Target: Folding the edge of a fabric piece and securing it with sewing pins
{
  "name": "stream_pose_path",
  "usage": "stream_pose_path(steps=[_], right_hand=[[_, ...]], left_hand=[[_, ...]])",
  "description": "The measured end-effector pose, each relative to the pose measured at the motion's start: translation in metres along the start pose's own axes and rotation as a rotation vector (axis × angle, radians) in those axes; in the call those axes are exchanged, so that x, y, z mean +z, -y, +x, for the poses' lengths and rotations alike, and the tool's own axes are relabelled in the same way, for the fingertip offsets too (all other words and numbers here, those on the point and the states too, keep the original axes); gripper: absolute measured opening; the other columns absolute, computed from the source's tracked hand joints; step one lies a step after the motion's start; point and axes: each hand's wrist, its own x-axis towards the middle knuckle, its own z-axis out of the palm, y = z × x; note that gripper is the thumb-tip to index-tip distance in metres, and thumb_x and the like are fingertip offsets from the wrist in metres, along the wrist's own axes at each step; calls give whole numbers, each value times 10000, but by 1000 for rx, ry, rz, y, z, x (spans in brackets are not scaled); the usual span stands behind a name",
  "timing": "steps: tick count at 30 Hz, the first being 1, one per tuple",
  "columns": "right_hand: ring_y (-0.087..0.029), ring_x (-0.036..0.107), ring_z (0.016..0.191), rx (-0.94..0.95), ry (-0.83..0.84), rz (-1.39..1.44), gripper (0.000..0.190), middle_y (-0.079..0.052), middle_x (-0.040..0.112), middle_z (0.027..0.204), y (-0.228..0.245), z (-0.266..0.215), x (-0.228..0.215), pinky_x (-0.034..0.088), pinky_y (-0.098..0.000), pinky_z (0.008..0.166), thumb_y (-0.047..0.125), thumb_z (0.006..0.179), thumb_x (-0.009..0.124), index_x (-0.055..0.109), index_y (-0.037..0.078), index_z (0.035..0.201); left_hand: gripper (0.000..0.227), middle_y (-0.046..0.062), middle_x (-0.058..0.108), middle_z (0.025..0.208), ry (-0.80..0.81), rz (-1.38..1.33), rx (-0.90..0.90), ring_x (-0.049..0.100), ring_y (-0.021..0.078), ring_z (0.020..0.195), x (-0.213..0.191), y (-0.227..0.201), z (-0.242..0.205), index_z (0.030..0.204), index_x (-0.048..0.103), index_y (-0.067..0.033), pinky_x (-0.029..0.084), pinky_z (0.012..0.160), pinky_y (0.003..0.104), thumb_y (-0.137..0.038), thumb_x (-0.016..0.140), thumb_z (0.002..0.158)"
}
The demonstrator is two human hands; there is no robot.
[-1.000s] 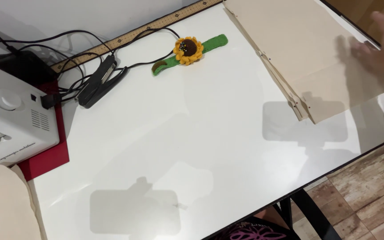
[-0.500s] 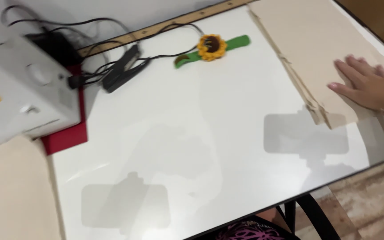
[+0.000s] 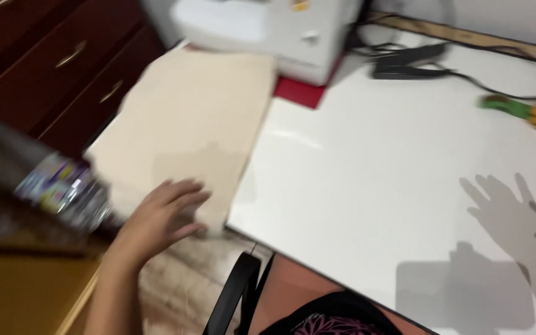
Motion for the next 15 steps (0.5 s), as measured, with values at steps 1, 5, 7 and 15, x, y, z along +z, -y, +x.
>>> stream_pose_path(steps=[1,5,7,15], right_hand=[[-198,316,1550,-19,19,94,652,2,342,1698,3,9,6,222,-579,1314,339,995,352,293,302,1644],[-213,359,1550,-44,97,351,603,-2,415,1660,3,2,3,257,-483,1338,230,938,484,449,211,1539],[-227,403,1549,-1,175,570,555,-4,489,1623,3,1,0,290,-386,1361,123,881,617,606,124,1435],[-246,508,1377,874,168,1516,530,-151,510,1512,-40,-48,102,424,-330,1029,-7,1003,481,425,18,1529]], left_hand=[[692,33,600,1452,36,-32,-47,504,240,1422,-2,-4,1,1390,625,-249,318,1235,508,-454,846,767],[945,74,416,1610,74,27,-9,357,289,1505,9,-16,-11,1535,473,-285,248,1239,569,-410,892,697],[930,-14,404,1639,-13,-19,220,390,184,1485,20,-19,-12,1563,382,-308,150,1298,470,75,720,786],[372,98,701,1218,-172,-9,481,675,259,1059,5,-22,5,1146,719,-90,523,983,431,-22,845,803]])
